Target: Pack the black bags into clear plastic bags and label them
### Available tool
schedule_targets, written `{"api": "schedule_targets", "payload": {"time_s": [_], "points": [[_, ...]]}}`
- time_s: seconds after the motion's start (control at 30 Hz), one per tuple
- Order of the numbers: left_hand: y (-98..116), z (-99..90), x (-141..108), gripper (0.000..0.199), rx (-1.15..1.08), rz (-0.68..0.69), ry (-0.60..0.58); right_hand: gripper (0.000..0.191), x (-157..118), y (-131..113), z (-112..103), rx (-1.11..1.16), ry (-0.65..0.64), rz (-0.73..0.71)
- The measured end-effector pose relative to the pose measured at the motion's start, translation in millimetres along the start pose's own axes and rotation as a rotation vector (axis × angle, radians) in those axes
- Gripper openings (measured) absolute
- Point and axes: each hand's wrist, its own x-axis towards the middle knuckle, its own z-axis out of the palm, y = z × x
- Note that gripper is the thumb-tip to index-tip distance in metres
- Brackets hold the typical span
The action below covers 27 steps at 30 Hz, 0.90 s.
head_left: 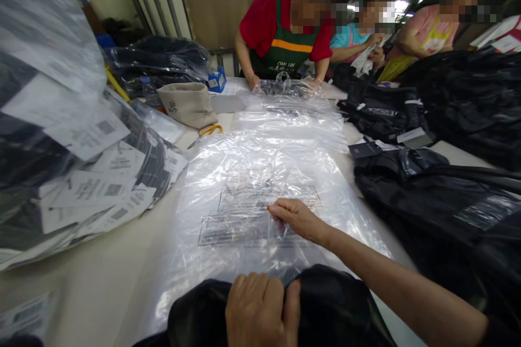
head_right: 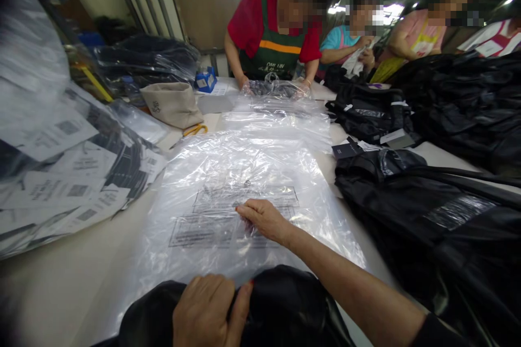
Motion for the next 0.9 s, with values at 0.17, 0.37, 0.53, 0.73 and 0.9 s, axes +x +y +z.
{"api": "schedule_targets", "payload": {"time_s": [0.17, 0.37, 0.53, 0.73, 0.9], "points": [[-1.7, 16.7, 5.8, 0.021, 0.095, -0.047, -0.152, 0.045, 7.4, -21.4, 0.6, -0.05, 0.056, -0.005], [1.5, 25.9, 3.4, 0.042, 0.352, -0.134, -0.176, 0.043, -7.0, -29.9, -6.5, -0.159, 0.031, -0.01], [-1.0, 29.0, -2.5, 0.034, 0.348, -0.144, -0.085, 0.064, -40.0, -22.5, -1.1, -0.706, -0.008, -0.265], [-6.9, 33.3, -8.4, 0.033, 0.227, -0.139, -0.054, 0.074, -53.2, -3.8, 25.4, -1.068, 0.325, -0.489], [-7.5, 34.5, -10.3, 0.034, 0.254, -0.128, -0.032, 0.071, -43.1, 9.1, 30.4, -1.162, 0.522, -0.609]]}}
